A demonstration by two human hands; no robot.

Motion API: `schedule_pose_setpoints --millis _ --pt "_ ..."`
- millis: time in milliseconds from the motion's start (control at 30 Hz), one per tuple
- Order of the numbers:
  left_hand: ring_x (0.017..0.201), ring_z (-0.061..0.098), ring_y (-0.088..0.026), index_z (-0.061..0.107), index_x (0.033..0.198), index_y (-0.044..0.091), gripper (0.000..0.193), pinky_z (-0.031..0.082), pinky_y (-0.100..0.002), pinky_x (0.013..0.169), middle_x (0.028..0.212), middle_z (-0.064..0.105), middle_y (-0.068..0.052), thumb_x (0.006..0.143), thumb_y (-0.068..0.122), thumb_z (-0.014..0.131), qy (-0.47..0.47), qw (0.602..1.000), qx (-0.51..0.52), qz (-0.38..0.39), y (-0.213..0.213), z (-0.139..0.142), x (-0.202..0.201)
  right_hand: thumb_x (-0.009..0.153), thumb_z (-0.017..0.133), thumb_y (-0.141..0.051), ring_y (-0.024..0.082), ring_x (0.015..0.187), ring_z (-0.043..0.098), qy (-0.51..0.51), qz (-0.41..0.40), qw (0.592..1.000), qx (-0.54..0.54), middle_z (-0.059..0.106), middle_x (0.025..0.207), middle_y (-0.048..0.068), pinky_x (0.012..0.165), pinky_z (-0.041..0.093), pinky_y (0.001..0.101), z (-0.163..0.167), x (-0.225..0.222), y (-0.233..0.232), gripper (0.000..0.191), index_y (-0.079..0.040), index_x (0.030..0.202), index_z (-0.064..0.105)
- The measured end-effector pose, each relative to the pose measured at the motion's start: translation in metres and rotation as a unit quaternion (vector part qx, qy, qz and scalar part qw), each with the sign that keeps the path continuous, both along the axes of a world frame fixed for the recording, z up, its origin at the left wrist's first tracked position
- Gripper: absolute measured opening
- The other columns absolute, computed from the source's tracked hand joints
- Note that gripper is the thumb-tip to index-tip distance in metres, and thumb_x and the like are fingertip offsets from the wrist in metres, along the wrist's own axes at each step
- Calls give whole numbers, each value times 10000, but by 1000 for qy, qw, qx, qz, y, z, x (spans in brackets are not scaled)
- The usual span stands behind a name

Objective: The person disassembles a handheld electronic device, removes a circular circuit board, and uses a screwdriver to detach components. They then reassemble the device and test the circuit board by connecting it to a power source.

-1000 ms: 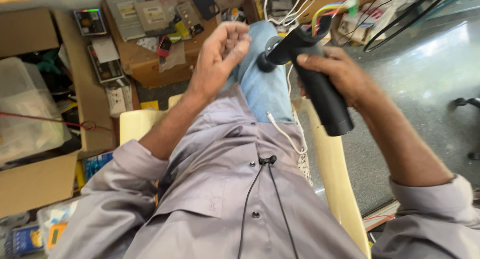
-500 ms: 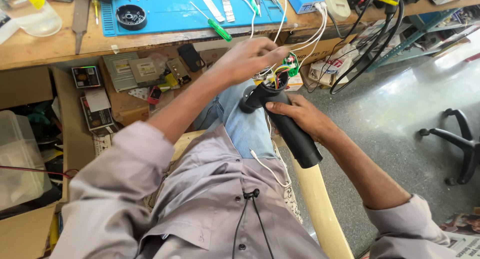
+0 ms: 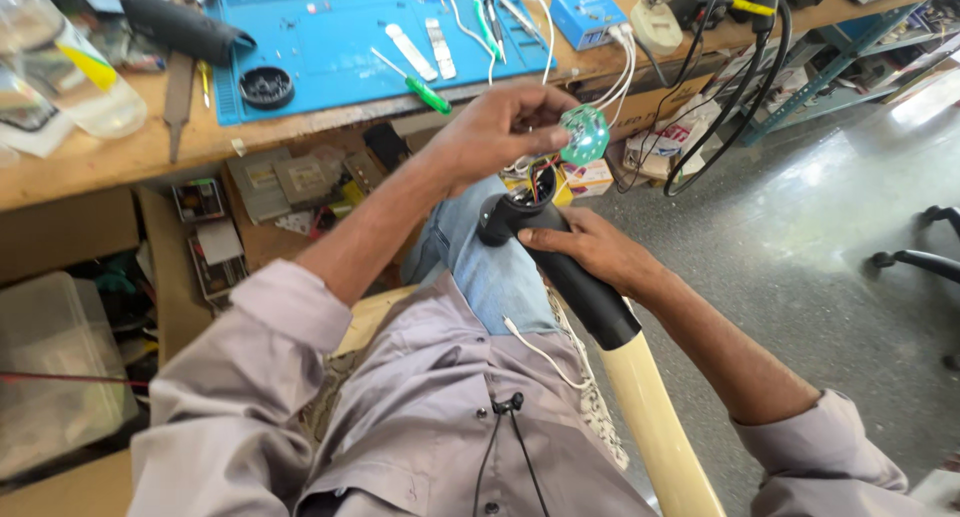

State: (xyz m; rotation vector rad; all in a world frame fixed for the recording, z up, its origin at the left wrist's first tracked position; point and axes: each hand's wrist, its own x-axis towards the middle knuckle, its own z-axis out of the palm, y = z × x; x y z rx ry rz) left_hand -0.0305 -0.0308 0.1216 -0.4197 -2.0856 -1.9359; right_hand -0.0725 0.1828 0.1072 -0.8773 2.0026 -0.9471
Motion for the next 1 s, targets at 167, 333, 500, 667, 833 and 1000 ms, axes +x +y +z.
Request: schedule_pose_setpoints --millis 167,333,500,667,833,1000 --pt "970 650 -88 677 1290 4 374 560 -282 897 1102 718 -39 942 105 767 43 996 -1 72 1 -14 28 841 704 -489 168 582 662 -16 -8 1000 1 678 706 72 539 533 324 -11 -7 3 492 -13 959 659" --pt "969 695 -100 630 1243 -5 314 595 -276 909 1095 720 -50 953 54 737 56 989 118 65 8 -17 51 822 717 -489 143 606 672 23 2 1000 -1 714 741 63 562 542 307 -8 -6 -1 494 -26 993 703" --pt "1021 698 -90 579 1267 9 292 604 -277 937 1133 703 -53 999 28 694 97 970 218 55 22 -19 94 807 763 -420 188 613 709 75 -21 997 22 733 746 111 565 573 336 23 10 25 475 5 1011 704" --pt "979 675 -59 610 1229 -13 172 587 -225 927 1107 689 -39 1107 28 723 130 974 184 33 44 -52 130 859 749 -340 219 638 728 41 -43 997 55 725 766 142 581 600 352 22 27 64 411 34 1009 666" --pt "931 653 -38 608 1200 0 168 552 -200 868 1047 682 -27 1095 36 734 79 967 241 20 57 -78 122 882 722 -347 215 657 732 -5 -52 997 58 716 778 125 589 594 340 -4 28 54 388 7 1020 644" --pt "827 644 -49 602 1216 -9 168 552 -212 767 959 669 -34 1096 48 704 67 971 220 61 57 -89 115 905 701 -371 226 649 720 -34 -45 997 61 710 770 148 590 577 339 -10 21 52 405 23 981 652"
